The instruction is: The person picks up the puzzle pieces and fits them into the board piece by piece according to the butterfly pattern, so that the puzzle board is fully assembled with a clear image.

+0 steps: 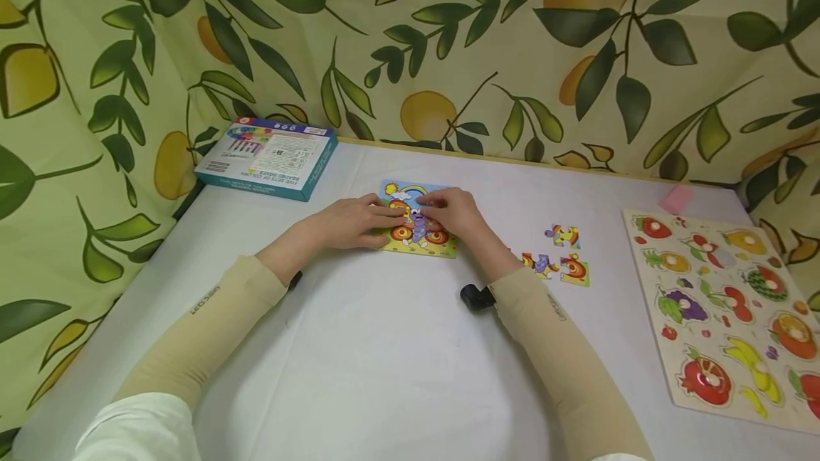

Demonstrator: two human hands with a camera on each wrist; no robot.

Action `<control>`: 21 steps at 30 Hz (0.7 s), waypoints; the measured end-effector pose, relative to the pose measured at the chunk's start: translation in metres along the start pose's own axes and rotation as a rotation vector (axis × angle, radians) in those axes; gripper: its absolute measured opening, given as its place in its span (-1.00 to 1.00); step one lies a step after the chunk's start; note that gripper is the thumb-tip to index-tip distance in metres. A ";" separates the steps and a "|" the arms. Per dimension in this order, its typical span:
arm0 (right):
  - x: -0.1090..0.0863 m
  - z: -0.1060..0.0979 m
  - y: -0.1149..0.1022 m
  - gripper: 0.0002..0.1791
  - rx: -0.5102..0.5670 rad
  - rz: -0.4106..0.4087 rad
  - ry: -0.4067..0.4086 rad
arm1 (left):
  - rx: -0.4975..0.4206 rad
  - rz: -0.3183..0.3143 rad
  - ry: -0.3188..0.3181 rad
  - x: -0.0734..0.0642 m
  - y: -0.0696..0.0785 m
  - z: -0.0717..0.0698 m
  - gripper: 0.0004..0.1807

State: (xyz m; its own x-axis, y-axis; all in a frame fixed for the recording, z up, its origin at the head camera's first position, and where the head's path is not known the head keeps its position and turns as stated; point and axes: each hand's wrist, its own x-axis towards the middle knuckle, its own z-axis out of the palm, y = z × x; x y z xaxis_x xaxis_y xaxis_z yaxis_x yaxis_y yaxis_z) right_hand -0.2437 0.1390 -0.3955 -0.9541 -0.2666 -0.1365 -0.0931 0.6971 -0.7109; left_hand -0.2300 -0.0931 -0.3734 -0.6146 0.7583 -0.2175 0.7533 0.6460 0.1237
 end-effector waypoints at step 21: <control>-0.028 -0.008 0.002 -0.50 -0.240 -0.355 -0.182 | -0.021 -0.002 0.011 0.001 -0.003 0.003 -0.44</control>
State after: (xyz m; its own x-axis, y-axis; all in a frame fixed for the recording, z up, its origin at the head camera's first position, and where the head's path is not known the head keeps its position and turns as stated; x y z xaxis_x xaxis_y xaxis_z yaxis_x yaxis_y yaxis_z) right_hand -0.2194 0.1528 -0.3876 -0.7880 -0.6139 -0.0472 -0.4885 0.6700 -0.5589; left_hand -0.2317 -0.0944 -0.3764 -0.6184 0.7582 -0.2067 0.7473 0.6488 0.1438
